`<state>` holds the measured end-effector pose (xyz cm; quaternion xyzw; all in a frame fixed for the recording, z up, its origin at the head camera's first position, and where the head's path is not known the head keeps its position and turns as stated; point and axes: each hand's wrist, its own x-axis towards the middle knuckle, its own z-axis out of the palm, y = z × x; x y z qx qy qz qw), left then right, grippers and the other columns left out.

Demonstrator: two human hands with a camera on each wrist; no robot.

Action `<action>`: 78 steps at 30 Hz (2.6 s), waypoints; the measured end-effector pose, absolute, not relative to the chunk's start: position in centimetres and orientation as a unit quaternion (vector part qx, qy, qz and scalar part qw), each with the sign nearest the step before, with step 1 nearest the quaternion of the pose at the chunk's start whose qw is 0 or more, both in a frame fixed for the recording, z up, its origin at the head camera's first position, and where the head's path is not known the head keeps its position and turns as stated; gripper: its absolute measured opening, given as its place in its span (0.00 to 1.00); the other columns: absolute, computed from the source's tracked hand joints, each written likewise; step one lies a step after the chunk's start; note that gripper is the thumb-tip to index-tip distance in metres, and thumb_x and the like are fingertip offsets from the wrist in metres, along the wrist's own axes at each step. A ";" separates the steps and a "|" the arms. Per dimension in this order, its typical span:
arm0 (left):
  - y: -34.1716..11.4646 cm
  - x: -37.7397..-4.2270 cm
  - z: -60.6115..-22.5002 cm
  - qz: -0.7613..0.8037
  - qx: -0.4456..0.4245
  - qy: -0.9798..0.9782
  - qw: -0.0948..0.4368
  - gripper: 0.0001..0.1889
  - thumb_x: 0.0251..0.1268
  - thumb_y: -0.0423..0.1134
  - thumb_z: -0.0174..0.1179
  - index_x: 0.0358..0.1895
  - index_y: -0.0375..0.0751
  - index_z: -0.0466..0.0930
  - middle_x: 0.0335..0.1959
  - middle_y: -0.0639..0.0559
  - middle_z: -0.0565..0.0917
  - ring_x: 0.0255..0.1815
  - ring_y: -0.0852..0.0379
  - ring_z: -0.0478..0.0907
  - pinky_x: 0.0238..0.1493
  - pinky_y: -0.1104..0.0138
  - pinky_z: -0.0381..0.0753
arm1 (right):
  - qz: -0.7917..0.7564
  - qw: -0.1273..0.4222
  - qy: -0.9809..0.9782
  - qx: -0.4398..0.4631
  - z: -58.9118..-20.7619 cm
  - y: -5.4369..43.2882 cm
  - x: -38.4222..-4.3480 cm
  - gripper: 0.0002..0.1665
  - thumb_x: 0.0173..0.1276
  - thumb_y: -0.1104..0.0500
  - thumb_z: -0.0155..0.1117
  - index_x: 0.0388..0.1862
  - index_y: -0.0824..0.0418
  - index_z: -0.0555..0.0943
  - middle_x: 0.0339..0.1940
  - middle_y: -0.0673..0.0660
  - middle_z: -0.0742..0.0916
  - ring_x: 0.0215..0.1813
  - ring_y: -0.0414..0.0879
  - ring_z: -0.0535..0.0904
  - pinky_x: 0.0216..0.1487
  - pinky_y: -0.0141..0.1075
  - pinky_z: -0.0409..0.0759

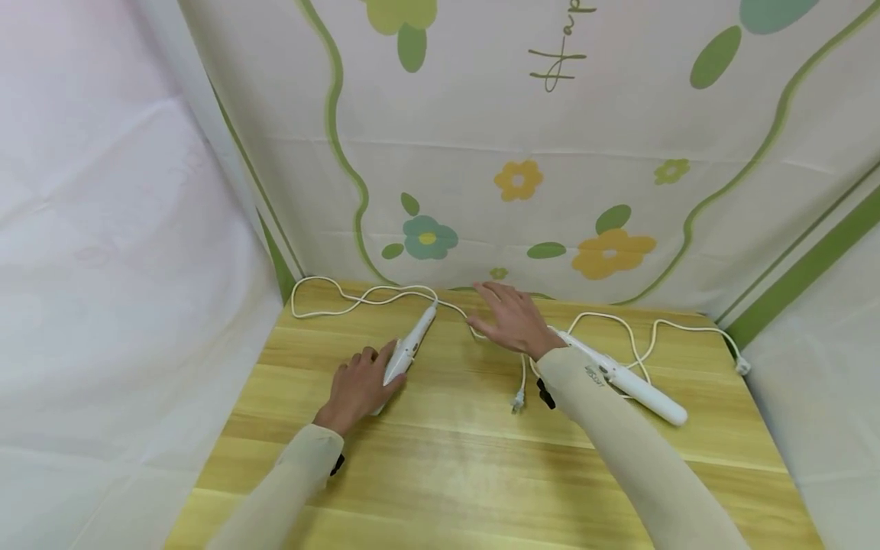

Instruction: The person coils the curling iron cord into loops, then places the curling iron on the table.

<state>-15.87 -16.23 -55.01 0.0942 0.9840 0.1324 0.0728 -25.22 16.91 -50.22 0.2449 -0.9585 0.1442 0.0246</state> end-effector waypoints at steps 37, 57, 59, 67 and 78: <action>-18.7 -13.7 -58.8 0.259 0.046 0.965 0.016 0.31 0.78 0.44 0.64 0.80 0.47 0.69 0.62 0.41 0.78 0.53 0.44 0.83 0.41 0.47 0.85 | 0.135 0.017 -0.944 0.299 -52.1 13.6 -25.2 0.45 0.83 0.33 0.59 0.89 0.51 0.64 0.84 0.62 0.73 0.83 0.64 0.69 0.76 0.68 0.70; -22.6 -12.2 -56.8 0.277 0.123 0.952 -0.032 0.30 0.66 0.42 0.75 0.71 0.52 0.79 0.57 0.46 0.83 0.42 0.53 0.79 0.39 0.57 0.80 | 0.162 0.067 -0.895 0.410 -53.5 12.3 -24.8 0.46 0.72 0.47 0.79 0.82 0.61 0.72 0.80 0.68 0.77 0.79 0.67 0.73 0.72 0.68 0.77; -22.8 -12.0 -56.6 0.282 0.134 0.949 -0.033 0.30 0.66 0.43 0.76 0.71 0.53 0.80 0.56 0.47 0.83 0.42 0.55 0.78 0.39 0.58 0.79 | 0.160 0.082 -0.887 0.426 -53.7 12.2 -24.9 0.45 0.71 0.48 0.80 0.81 0.62 0.74 0.78 0.68 0.79 0.78 0.67 0.75 0.73 0.67 0.77; -24.0 -11.8 -55.7 0.285 0.178 0.941 -0.033 0.31 0.66 0.43 0.78 0.72 0.55 0.80 0.54 0.49 0.83 0.40 0.57 0.77 0.38 0.61 0.78 | 0.161 0.111 -0.865 0.463 -53.9 12.6 -24.3 0.31 0.69 0.52 0.81 0.67 0.61 0.85 0.73 0.67 0.83 0.75 0.66 0.78 0.74 0.66 0.76; -26.3 -12.4 -53.9 0.279 0.225 0.933 -0.031 0.29 0.66 0.45 0.79 0.70 0.60 0.82 0.57 0.53 0.85 0.44 0.58 0.81 0.43 0.60 0.81 | 0.158 0.170 -0.836 0.498 -53.8 13.4 -22.7 0.17 0.68 0.54 0.82 0.51 0.59 0.90 0.66 0.60 0.88 0.71 0.60 0.81 0.71 0.52 0.82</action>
